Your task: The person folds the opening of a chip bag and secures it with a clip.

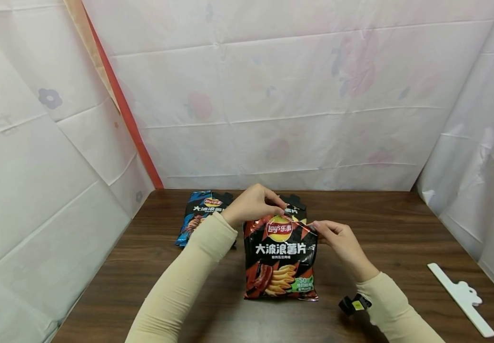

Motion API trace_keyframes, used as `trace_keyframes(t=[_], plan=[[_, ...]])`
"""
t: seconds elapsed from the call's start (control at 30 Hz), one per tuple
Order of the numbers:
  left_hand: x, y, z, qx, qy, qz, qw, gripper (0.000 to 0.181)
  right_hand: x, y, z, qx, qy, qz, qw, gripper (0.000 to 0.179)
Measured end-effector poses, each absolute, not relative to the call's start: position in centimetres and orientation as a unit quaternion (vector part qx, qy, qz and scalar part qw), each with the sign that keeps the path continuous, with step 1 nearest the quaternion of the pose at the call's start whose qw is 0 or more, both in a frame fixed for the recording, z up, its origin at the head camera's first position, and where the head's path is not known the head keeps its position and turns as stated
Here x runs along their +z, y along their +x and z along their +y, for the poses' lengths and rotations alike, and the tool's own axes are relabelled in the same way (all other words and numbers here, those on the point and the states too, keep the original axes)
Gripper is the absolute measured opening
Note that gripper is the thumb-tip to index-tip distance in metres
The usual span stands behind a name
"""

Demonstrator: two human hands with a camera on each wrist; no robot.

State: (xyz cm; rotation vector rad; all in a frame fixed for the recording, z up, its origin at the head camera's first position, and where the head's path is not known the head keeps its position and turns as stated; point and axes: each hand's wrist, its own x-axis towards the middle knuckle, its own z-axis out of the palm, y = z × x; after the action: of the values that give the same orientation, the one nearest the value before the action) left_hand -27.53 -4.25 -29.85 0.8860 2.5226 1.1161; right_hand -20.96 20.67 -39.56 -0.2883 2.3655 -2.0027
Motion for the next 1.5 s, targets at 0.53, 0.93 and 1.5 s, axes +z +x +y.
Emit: trace_keyframes(t=[0.53,0.93,1.5], plan=[[-30.0,-27.6,-4.1,0.387,0.290,0.866,0.126,0.014,-40.1,-21.1,20.5,-0.631,-0.102,0.768,0.033,0.036],[-29.8,-27.5,-4.0,0.386,0.292,0.865,0.130,0.014,-40.4,-21.2,20.0,-0.637,-0.099,0.764,0.013,0.032],[-29.7,-27.5,-4.1,0.356,0.293,0.879,0.119,0.018,-40.7,-21.1,20.0,-0.627,-0.110,0.771,-0.024,0.026]])
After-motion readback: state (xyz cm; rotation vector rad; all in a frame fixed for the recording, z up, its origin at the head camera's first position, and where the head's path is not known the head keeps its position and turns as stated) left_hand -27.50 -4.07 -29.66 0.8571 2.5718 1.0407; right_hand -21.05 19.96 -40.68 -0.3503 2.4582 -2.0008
